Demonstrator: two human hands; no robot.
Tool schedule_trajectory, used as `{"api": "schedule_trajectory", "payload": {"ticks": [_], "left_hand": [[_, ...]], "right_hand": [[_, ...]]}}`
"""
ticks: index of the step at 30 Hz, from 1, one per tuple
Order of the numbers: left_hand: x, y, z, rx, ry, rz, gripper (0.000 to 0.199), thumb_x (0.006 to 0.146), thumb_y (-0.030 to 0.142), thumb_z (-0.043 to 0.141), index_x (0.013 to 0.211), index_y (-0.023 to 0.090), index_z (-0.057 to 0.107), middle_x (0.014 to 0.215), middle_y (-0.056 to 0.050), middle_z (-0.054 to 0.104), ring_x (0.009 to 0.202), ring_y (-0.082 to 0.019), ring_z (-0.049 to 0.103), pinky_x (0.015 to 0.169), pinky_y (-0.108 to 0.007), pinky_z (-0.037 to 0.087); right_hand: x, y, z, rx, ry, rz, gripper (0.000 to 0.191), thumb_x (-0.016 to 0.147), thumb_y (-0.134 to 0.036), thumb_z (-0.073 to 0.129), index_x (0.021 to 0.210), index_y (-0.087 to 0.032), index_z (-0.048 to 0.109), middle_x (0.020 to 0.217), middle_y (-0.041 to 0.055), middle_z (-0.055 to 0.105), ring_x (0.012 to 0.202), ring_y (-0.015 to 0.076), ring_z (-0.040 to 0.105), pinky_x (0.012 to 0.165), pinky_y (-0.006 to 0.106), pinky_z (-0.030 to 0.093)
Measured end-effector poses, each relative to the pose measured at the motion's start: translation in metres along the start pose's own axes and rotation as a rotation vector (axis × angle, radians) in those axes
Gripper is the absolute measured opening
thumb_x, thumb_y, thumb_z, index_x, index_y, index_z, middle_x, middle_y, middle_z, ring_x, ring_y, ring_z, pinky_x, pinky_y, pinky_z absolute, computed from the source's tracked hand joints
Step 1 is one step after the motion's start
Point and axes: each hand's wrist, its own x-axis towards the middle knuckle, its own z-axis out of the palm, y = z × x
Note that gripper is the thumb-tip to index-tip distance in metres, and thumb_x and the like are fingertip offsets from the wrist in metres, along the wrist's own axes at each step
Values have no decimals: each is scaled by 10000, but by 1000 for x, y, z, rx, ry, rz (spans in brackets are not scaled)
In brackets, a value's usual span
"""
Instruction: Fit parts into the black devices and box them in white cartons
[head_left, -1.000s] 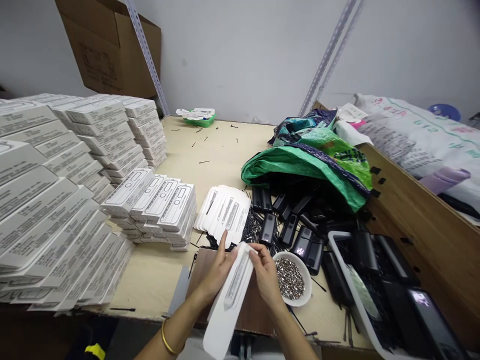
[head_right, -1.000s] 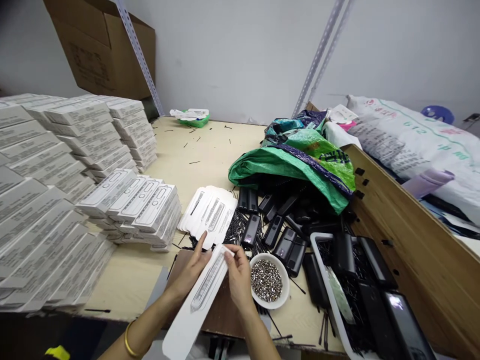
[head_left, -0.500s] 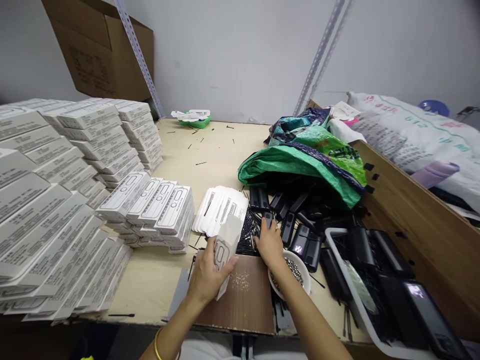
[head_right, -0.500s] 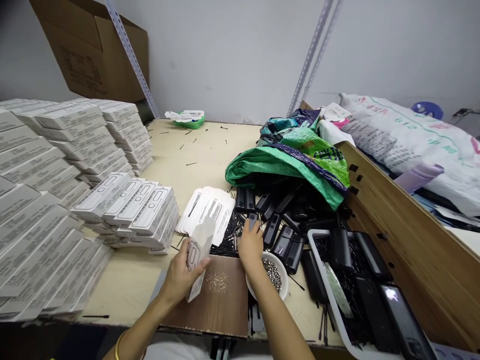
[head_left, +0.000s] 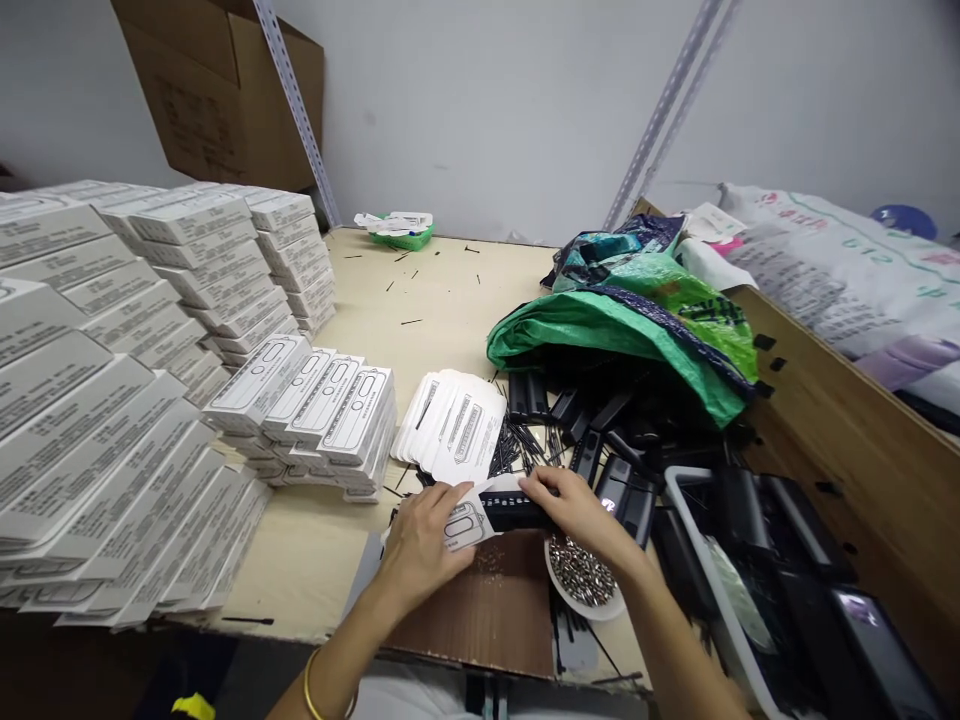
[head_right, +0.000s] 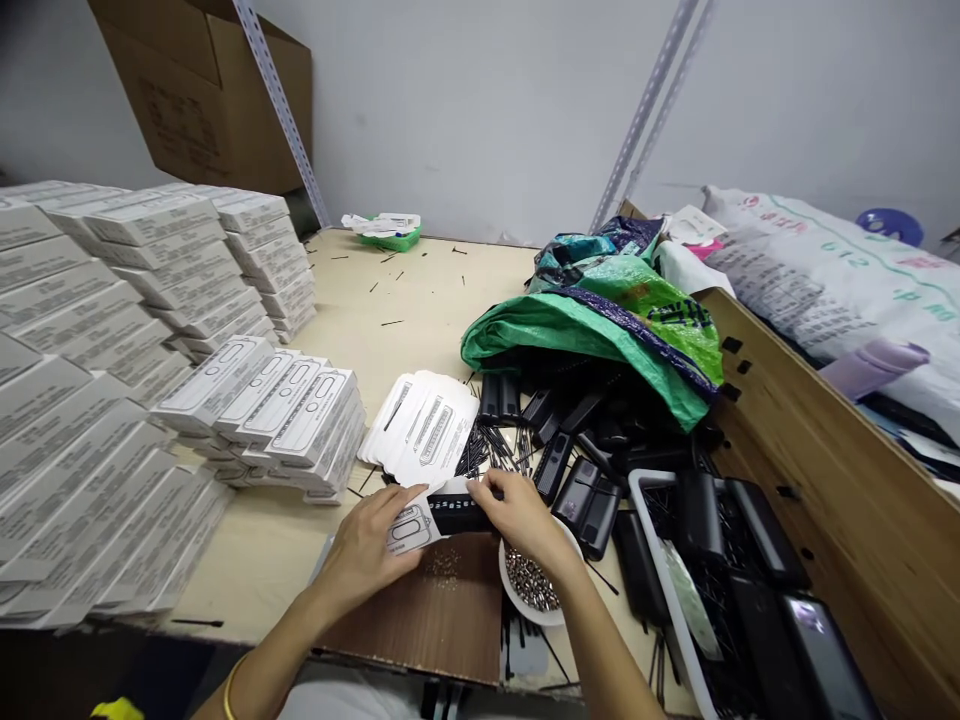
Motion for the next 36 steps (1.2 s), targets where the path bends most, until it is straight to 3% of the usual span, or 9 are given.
{"api": "schedule_trajectory", "payload": {"ticks": [4,7,11,15,19,24,28,31,36], "left_hand": [[-3,2,5,-169,-49,49,587,666,206,625,1244,236,527,1103,-71,618,1006,-258,573,875,-368,454],[-6,-5,7,-275,37,-30,580,735,286,626,1295,251,478,1209,-75,588,1096,-256,547,937,-374,431],[-7,-14,10,-309,134,-95,622,757,307,632,1341,274,420,1305,-63,540,1198,-257,493,1014,-393,378],[0,-5,12,-387,198,-129,668,776,277,619,1386,258,345,1405,-71,454,1286,-239,422,1082,-382,314],[9,10,8,-401,211,-180,668,774,240,611,1385,226,340,1417,-94,438,1300,-241,412,1090,-389,313],[14,16,14,-396,181,-132,650,788,195,580,1385,247,327,1425,-74,420,1319,-212,382,1114,-378,284],[15,15,23,-435,201,-95,683,792,168,560,1401,284,273,1441,-46,387,1355,-181,323,1136,-365,243],[13,16,23,-468,229,-95,670,788,167,558,1383,301,280,1449,-35,378,1355,-181,326,1131,-372,251],[9,24,17,-557,154,-63,443,741,153,581,1155,252,459,1202,-51,586,1150,-202,545,1004,-354,418]], "right_hand": [[31,8,28,-181,201,-225,347,897,-508,388,728,-229,509,784,28,604,764,196,559,661,310,433],[47,27,23,-284,288,-105,299,928,-448,331,838,-237,524,854,51,627,818,211,570,689,323,427],[55,56,10,-403,346,-13,149,736,-248,624,654,-215,504,814,113,609,928,291,540,788,387,383],[55,69,0,-388,339,-39,201,712,-155,583,574,-218,453,749,100,598,896,283,552,815,396,376],[44,52,-15,-228,335,-76,118,818,-294,512,730,-217,496,713,51,611,696,208,564,698,360,439],[19,5,-4,593,315,-277,443,794,-387,618,1178,-285,421,782,-18,634,596,145,554,602,304,477],[8,-6,19,311,380,-343,164,821,-366,597,927,-242,620,746,9,632,718,176,575,707,319,457],[8,3,29,129,415,-352,192,842,-388,564,825,-223,660,869,45,634,863,209,560,817,357,430],[9,10,54,473,436,-241,347,799,-397,618,1079,-223,512,967,35,609,830,189,583,740,323,472]]}}
